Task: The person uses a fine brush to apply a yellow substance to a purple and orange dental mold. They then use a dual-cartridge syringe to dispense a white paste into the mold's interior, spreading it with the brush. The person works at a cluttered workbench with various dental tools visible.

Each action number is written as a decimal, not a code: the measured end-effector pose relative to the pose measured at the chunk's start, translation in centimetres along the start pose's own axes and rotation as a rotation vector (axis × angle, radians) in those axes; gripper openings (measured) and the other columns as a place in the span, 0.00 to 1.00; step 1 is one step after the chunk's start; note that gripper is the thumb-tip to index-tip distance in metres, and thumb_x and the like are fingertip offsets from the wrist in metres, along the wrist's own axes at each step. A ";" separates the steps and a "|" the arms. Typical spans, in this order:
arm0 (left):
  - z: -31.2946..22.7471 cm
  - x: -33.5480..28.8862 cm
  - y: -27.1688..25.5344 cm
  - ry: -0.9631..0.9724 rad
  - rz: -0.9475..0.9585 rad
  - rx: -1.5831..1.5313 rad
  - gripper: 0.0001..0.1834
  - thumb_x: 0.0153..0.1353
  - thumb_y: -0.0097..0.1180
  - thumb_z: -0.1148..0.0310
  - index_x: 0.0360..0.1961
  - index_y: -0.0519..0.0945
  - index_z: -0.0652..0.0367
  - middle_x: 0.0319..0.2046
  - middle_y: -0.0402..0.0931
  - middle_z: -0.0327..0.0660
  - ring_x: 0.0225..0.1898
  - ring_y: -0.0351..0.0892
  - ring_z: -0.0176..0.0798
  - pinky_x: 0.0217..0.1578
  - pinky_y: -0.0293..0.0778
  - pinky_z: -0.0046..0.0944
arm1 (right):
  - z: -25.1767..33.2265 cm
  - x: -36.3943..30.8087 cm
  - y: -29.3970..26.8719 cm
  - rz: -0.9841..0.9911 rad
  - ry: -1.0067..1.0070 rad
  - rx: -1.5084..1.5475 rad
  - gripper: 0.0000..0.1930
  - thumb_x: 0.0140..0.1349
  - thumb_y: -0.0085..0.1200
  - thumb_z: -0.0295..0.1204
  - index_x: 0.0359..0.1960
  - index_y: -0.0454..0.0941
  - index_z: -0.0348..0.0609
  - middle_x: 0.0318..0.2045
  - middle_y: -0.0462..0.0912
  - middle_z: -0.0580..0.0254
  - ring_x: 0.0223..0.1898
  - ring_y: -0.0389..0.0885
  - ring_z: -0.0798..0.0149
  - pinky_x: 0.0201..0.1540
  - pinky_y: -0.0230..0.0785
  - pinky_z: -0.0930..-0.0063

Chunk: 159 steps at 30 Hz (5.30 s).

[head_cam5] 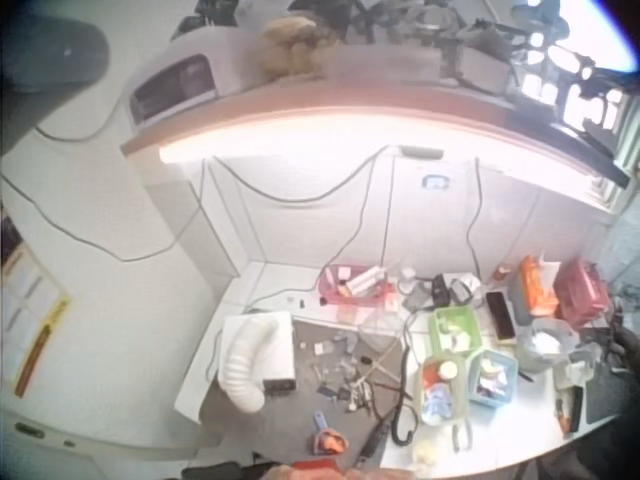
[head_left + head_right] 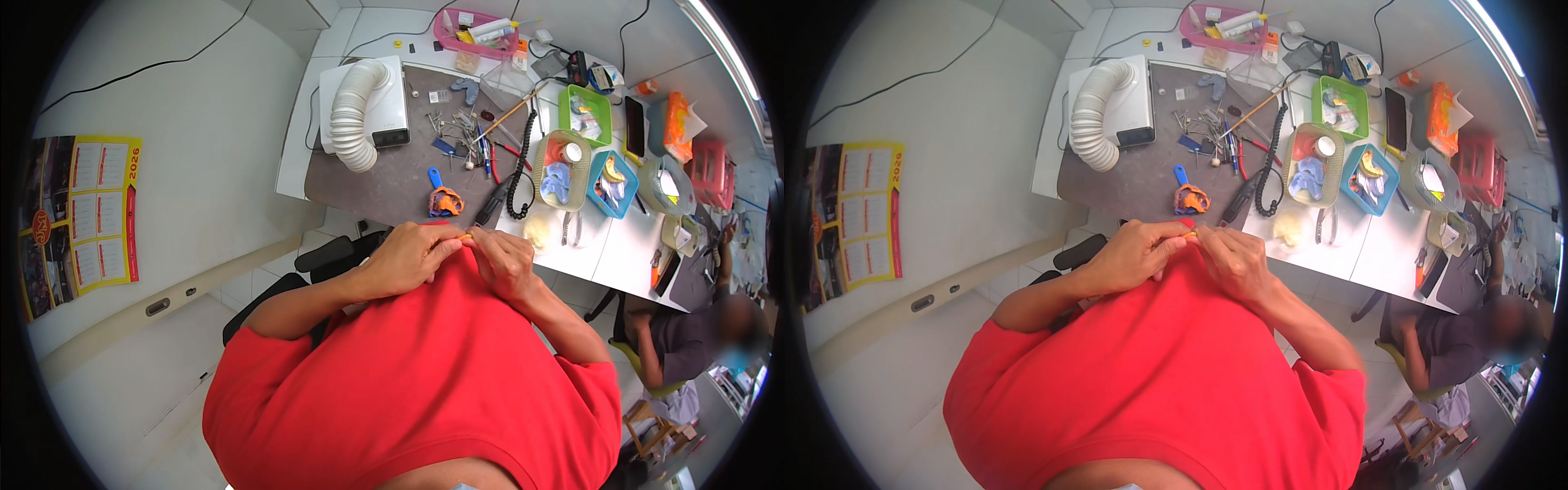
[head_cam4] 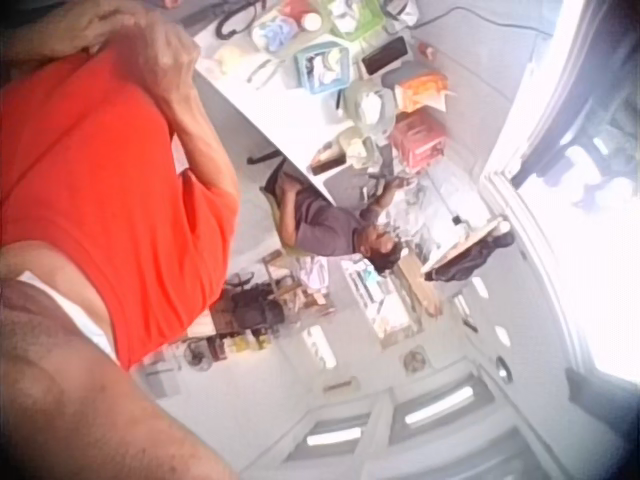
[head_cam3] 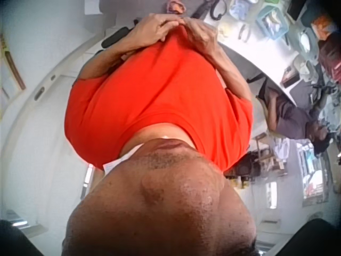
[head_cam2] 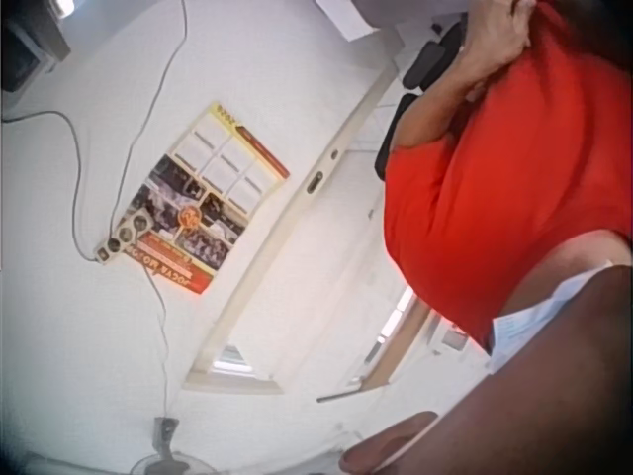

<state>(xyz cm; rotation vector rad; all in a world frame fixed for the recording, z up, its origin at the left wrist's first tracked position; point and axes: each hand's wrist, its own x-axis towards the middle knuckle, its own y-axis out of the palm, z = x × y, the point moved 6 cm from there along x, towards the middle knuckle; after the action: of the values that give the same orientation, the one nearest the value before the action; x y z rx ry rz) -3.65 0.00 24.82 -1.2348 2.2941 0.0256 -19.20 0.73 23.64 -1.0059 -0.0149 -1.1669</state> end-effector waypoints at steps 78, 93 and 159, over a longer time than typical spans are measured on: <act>13.1 6.8 -7.0 0.192 -0.401 0.558 0.33 0.61 0.62 0.70 0.66 0.67 0.67 0.41 0.81 0.60 0.42 0.80 0.64 0.48 0.73 0.57 | -11.9 0.9 20.8 0.237 0.731 0.974 0.19 0.72 0.55 0.29 0.60 0.71 0.35 0.51 0.81 0.56 0.52 0.81 0.65 0.54 0.76 0.72; 16.1 6.6 -4.1 0.152 -0.548 0.867 0.16 0.61 0.59 0.69 0.50 0.75 0.61 0.34 0.82 0.50 0.41 0.80 0.53 0.44 0.69 0.54 | -17.3 -0.9 21.2 -0.040 1.068 0.792 0.13 0.70 0.60 0.36 0.37 0.86 0.37 0.26 0.84 0.69 0.27 0.78 0.76 0.32 0.69 0.81; 4.0 18.5 -10.3 0.418 -0.095 -1.252 0.30 0.80 0.39 0.54 0.70 0.63 0.69 0.63 0.73 0.52 0.62 0.77 0.46 0.64 0.73 0.49 | -13.8 16.2 1.2 0.131 0.521 0.156 0.14 0.61 0.58 0.25 0.48 0.87 0.41 0.25 0.85 0.55 0.23 0.78 0.70 0.32 0.73 0.72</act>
<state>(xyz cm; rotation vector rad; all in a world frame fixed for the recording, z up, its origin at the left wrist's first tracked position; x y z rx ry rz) -2.04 -19.18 15.24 -2.0366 2.5594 1.4738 -17.57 -20.47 22.71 -0.5366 0.3634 -1.2564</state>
